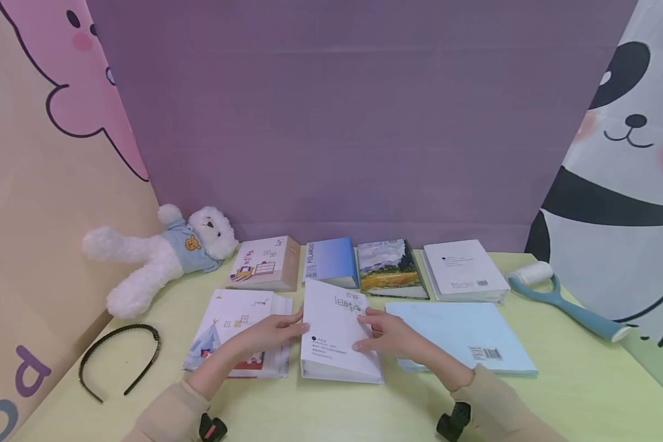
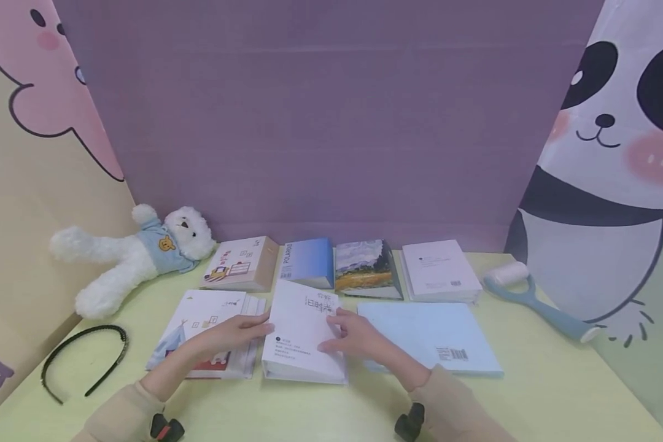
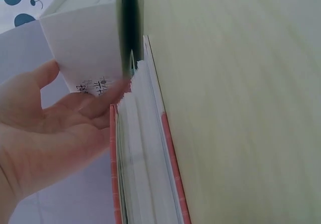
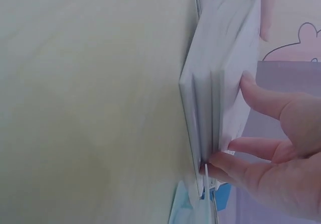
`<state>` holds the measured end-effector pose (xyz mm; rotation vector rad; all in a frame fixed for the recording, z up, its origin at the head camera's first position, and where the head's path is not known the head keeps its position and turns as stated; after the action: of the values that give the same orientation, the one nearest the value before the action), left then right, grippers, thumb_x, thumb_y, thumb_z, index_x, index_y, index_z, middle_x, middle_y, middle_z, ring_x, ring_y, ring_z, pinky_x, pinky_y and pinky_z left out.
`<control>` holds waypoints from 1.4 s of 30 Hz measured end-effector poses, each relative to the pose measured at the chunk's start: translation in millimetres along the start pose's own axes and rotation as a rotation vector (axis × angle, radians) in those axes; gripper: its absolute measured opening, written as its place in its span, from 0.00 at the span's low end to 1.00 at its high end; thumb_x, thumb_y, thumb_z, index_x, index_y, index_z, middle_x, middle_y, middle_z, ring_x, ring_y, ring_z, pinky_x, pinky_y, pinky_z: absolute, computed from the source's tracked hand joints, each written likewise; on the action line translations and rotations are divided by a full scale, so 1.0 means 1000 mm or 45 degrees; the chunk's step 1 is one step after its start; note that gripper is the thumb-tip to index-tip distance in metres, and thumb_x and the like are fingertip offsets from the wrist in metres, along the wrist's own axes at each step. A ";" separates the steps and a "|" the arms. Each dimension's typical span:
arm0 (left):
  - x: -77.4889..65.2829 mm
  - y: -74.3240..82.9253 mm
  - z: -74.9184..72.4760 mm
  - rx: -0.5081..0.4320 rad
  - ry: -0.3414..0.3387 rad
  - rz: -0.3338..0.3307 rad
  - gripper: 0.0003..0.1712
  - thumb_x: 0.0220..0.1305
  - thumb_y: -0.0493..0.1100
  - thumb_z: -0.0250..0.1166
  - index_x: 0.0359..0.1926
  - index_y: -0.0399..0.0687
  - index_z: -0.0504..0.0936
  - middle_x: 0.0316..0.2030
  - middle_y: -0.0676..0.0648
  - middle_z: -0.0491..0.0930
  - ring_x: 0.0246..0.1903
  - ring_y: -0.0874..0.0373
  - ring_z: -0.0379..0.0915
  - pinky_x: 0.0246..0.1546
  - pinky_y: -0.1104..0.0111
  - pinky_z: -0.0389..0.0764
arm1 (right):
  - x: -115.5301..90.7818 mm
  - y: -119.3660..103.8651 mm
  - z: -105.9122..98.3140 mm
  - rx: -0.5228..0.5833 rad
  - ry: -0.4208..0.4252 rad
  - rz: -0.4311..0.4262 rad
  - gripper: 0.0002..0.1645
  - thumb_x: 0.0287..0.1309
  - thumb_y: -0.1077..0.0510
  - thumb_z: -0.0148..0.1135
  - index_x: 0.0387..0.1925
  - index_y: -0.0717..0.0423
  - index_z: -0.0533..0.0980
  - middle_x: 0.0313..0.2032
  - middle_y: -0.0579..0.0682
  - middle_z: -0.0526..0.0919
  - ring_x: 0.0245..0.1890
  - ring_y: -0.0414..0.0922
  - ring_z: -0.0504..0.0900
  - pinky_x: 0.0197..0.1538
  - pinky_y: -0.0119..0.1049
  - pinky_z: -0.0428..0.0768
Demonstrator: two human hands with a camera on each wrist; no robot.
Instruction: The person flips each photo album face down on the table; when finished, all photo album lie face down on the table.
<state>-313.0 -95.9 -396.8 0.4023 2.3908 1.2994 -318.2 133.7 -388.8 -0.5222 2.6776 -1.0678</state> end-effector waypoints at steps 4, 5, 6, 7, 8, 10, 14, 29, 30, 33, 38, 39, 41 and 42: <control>0.000 -0.001 -0.002 -0.082 0.026 0.048 0.39 0.65 0.61 0.54 0.70 0.47 0.59 0.51 0.45 0.81 0.49 0.55 0.79 0.62 0.51 0.66 | 0.004 -0.002 0.002 0.028 -0.009 -0.028 0.41 0.50 0.49 0.70 0.62 0.66 0.67 0.67 0.67 0.57 0.61 0.61 0.69 0.61 0.49 0.71; 0.001 0.000 -0.003 -0.095 0.046 0.061 0.39 0.65 0.61 0.54 0.70 0.47 0.59 0.50 0.45 0.81 0.46 0.56 0.80 0.61 0.52 0.67 | 0.005 -0.002 0.002 0.034 -0.012 -0.037 0.41 0.50 0.49 0.69 0.62 0.66 0.67 0.67 0.68 0.57 0.61 0.61 0.69 0.61 0.49 0.71; 0.001 0.000 -0.004 -0.101 0.068 0.069 0.38 0.65 0.61 0.54 0.69 0.47 0.59 0.49 0.46 0.82 0.45 0.57 0.81 0.60 0.53 0.69 | 0.005 -0.002 0.002 0.046 -0.013 -0.041 0.41 0.50 0.49 0.69 0.62 0.66 0.67 0.67 0.68 0.57 0.61 0.61 0.69 0.61 0.49 0.71; 0.002 0.001 -0.005 -0.109 0.091 0.075 0.38 0.65 0.60 0.54 0.69 0.47 0.60 0.47 0.46 0.83 0.43 0.57 0.81 0.57 0.55 0.71 | 0.006 -0.003 0.002 0.049 -0.016 -0.050 0.41 0.51 0.48 0.69 0.62 0.66 0.67 0.67 0.68 0.57 0.61 0.61 0.69 0.61 0.49 0.71; 0.002 0.002 -0.006 -0.114 0.114 0.081 0.38 0.66 0.60 0.54 0.69 0.47 0.60 0.46 0.45 0.83 0.42 0.57 0.82 0.54 0.56 0.73 | 0.006 -0.004 0.002 0.053 -0.022 -0.068 0.41 0.51 0.48 0.69 0.62 0.66 0.67 0.67 0.67 0.58 0.61 0.62 0.69 0.61 0.50 0.71; 0.002 0.003 -0.007 -0.123 0.143 0.079 0.38 0.66 0.60 0.54 0.70 0.48 0.60 0.44 0.45 0.84 0.39 0.57 0.82 0.48 0.60 0.75 | 0.007 -0.006 0.002 0.054 -0.030 -0.101 0.41 0.52 0.47 0.68 0.62 0.65 0.67 0.68 0.65 0.59 0.63 0.61 0.66 0.62 0.52 0.69; 0.001 0.004 -0.006 -0.177 0.154 0.065 0.39 0.66 0.60 0.54 0.70 0.45 0.59 0.43 0.43 0.82 0.36 0.54 0.83 0.39 0.63 0.76 | 0.005 -0.016 0.005 0.024 -0.033 -0.176 0.41 0.51 0.45 0.68 0.62 0.63 0.68 0.68 0.60 0.61 0.68 0.60 0.58 0.65 0.58 0.61; -0.005 0.007 -0.016 -0.362 0.273 -0.003 0.31 0.72 0.55 0.46 0.64 0.36 0.66 0.48 0.44 0.79 0.44 0.55 0.80 0.59 0.55 0.71 | -0.012 -0.058 0.007 0.156 -0.090 -0.398 0.31 0.63 0.51 0.58 0.64 0.62 0.66 0.65 0.62 0.65 0.64 0.62 0.65 0.58 0.53 0.73; -0.005 0.008 -0.017 -0.385 0.274 0.002 0.29 0.72 0.53 0.47 0.62 0.36 0.68 0.48 0.44 0.78 0.44 0.56 0.79 0.59 0.56 0.72 | -0.011 -0.057 0.006 0.169 -0.080 -0.391 0.31 0.63 0.51 0.57 0.64 0.62 0.66 0.65 0.62 0.66 0.63 0.62 0.67 0.58 0.53 0.73; -0.005 0.007 -0.019 -0.462 0.249 0.019 0.25 0.72 0.49 0.48 0.60 0.36 0.71 0.48 0.43 0.78 0.42 0.60 0.78 0.57 0.60 0.75 | -0.009 -0.056 0.006 0.245 -0.062 -0.339 0.31 0.64 0.51 0.56 0.64 0.61 0.65 0.65 0.61 0.66 0.62 0.63 0.68 0.59 0.52 0.73; -0.005 0.008 -0.022 -0.541 0.215 0.075 0.24 0.72 0.46 0.48 0.62 0.36 0.70 0.47 0.44 0.78 0.39 0.64 0.78 0.55 0.65 0.76 | -0.005 -0.054 0.008 0.412 -0.064 -0.283 0.30 0.65 0.53 0.55 0.65 0.60 0.64 0.66 0.61 0.64 0.63 0.62 0.66 0.54 0.48 0.78; -0.005 0.008 -0.022 -0.552 0.216 0.086 0.24 0.72 0.46 0.48 0.62 0.36 0.70 0.47 0.44 0.77 0.39 0.64 0.78 0.54 0.65 0.77 | -0.005 -0.054 0.008 0.441 -0.063 -0.271 0.31 0.65 0.52 0.56 0.66 0.59 0.63 0.66 0.62 0.64 0.63 0.62 0.66 0.53 0.48 0.79; -0.006 0.009 -0.022 -0.575 0.208 0.107 0.25 0.72 0.47 0.48 0.63 0.37 0.69 0.50 0.43 0.77 0.41 0.64 0.79 0.55 0.65 0.76 | -0.004 -0.055 0.008 0.479 -0.064 -0.254 0.34 0.64 0.51 0.56 0.68 0.57 0.60 0.65 0.62 0.64 0.64 0.61 0.66 0.52 0.48 0.80; -0.006 0.009 -0.022 -0.582 0.200 0.116 0.26 0.72 0.48 0.48 0.64 0.37 0.68 0.53 0.42 0.76 0.42 0.64 0.79 0.56 0.65 0.76 | -0.005 -0.055 0.009 0.492 -0.065 -0.244 0.36 0.64 0.50 0.56 0.69 0.56 0.58 0.65 0.61 0.64 0.64 0.61 0.66 0.52 0.48 0.79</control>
<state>-317.7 -109.9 -377.0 0.2834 2.1190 1.9203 -297.8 93.0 -356.5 -0.7237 2.3257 -1.5548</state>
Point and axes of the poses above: each hand's wrist, its own x-axis towards the middle knuckle, its own z-axis out of the palm, y = z × x, the point moved 6 cm from there along x, towards the middle knuckle
